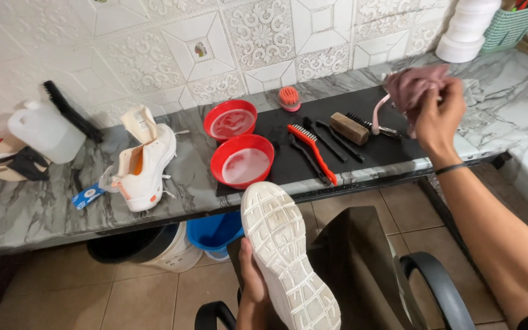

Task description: The person scrubs the sole of a white sneaker with a red brush dipped in soapy water, then wipes the sole with a cloth. The process is repeated multiple times, alternating between scrubbing and wiping.

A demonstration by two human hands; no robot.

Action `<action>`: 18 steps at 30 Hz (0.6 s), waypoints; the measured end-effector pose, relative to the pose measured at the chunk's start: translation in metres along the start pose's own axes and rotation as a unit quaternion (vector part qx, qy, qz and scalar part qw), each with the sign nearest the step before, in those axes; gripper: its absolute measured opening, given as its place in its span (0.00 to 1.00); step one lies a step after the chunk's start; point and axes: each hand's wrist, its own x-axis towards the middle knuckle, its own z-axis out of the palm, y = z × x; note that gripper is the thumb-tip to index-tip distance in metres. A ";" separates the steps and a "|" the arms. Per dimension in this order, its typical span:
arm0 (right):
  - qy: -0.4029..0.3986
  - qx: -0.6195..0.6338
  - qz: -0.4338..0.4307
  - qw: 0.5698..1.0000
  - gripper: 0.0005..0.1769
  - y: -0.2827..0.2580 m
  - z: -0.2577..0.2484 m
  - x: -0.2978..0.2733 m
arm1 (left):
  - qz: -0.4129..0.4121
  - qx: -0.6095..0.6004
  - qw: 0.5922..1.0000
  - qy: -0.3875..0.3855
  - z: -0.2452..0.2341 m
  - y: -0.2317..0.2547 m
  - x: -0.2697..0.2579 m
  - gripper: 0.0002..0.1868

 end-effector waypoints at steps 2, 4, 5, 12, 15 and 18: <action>0.004 0.061 -0.055 0.997 0.08 -0.025 -0.012 -0.006 | 0.023 0.052 0.998 -0.035 0.005 0.003 0.001 0.45; 0.016 0.117 -0.111 0.987 0.10 -0.057 -0.026 -0.015 | 0.042 0.103 0.991 -0.076 0.011 0.003 0.003 0.45; 0.030 0.137 -0.134 0.981 0.16 -0.077 -0.031 -0.023 | 0.044 0.110 0.988 -0.096 0.014 0.001 0.003 0.45; -0.172 0.194 -0.182 0.948 0.13 -0.202 -0.062 -0.136 | -0.001 0.090 0.987 -0.133 0.059 -0.004 -0.003 0.43; -0.290 0.153 -0.229 0.917 0.20 -0.220 -0.056 -0.172 | -0.063 -0.006 0.964 -0.259 0.082 -0.003 0.001 0.48; -0.272 0.090 -0.188 0.939 0.17 -0.219 -0.052 -0.160 | 0.046 0.185 0.973 -0.131 0.072 -0.003 0.003 0.37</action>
